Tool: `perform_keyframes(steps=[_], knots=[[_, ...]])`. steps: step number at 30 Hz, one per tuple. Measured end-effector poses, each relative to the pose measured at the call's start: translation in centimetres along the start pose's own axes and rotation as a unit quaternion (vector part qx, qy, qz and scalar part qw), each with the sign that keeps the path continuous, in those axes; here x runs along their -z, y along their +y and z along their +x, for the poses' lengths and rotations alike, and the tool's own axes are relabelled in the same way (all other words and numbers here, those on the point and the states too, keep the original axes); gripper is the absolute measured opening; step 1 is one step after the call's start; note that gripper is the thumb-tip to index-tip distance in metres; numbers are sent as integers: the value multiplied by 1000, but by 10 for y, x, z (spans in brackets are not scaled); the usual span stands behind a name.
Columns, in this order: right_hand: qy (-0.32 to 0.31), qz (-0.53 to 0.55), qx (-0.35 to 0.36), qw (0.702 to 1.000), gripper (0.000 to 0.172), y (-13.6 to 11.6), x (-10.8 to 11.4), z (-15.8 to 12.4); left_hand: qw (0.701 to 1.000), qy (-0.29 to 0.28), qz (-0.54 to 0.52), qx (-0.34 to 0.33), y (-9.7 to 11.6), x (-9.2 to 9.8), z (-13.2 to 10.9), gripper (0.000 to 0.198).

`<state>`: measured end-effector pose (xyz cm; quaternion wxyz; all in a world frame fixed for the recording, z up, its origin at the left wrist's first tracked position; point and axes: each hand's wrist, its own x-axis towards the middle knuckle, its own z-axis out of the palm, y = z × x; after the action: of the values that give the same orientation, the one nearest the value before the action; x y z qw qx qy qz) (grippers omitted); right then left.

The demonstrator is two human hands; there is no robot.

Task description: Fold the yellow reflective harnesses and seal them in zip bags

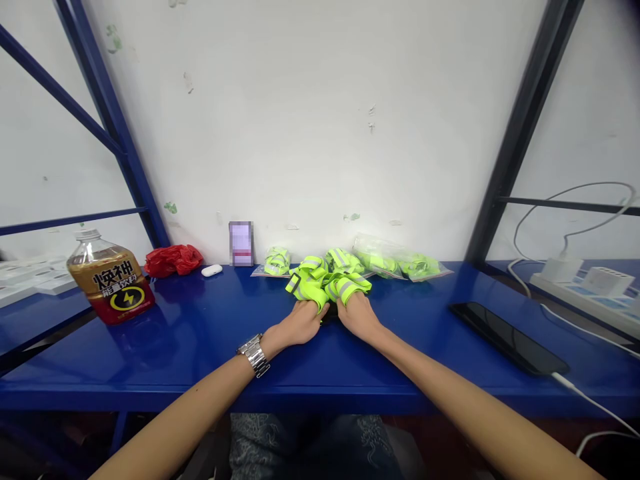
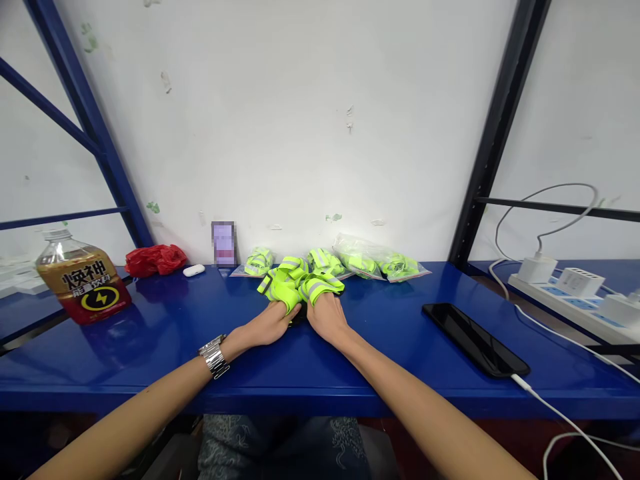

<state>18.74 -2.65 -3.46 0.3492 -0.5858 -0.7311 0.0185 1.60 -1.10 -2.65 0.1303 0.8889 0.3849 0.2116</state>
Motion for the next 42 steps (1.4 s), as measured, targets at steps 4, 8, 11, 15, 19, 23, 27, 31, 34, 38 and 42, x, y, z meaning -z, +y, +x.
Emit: perform_keyframes(steps=[4,8,11,15,19,23,27,31,34,38,42], knots=[[-22,-21,45,999,30,-3,-1,-3,1000,10,12,5,7,-7,2,46],[-35,-34,126,991,37,-4,-2,-5,1000,15,21,3,7,-10,1,55],[-90,-49,129,986,38,-3,-1,-6,1000,-4,23,16,5,-11,1,60],[-168,-51,126,976,37,-6,7,-10,997,-59,30,48,2,-10,3,63],[-229,-34,121,965,45,-15,17,-16,998,-39,-26,49,6,-3,6,59],[-235,-36,118,964,52,-23,21,-17,998,0,-66,12,13,2,4,56],[-195,-33,149,969,58,-24,17,-13,995,33,-90,-11,14,2,1,51],[-204,-2,122,971,46,-21,17,-6,996,22,-82,-19,5,2,3,40],[-204,36,106,972,32,-17,21,-3,998,-12,-57,-5,-3,1,6,30],[-209,49,131,968,25,-13,26,-3,1000,9,-13,10,-6,-4,9,30],[-194,-44,128,972,31,-16,30,-8,1000,6,11,6,-4,-9,11,26]])
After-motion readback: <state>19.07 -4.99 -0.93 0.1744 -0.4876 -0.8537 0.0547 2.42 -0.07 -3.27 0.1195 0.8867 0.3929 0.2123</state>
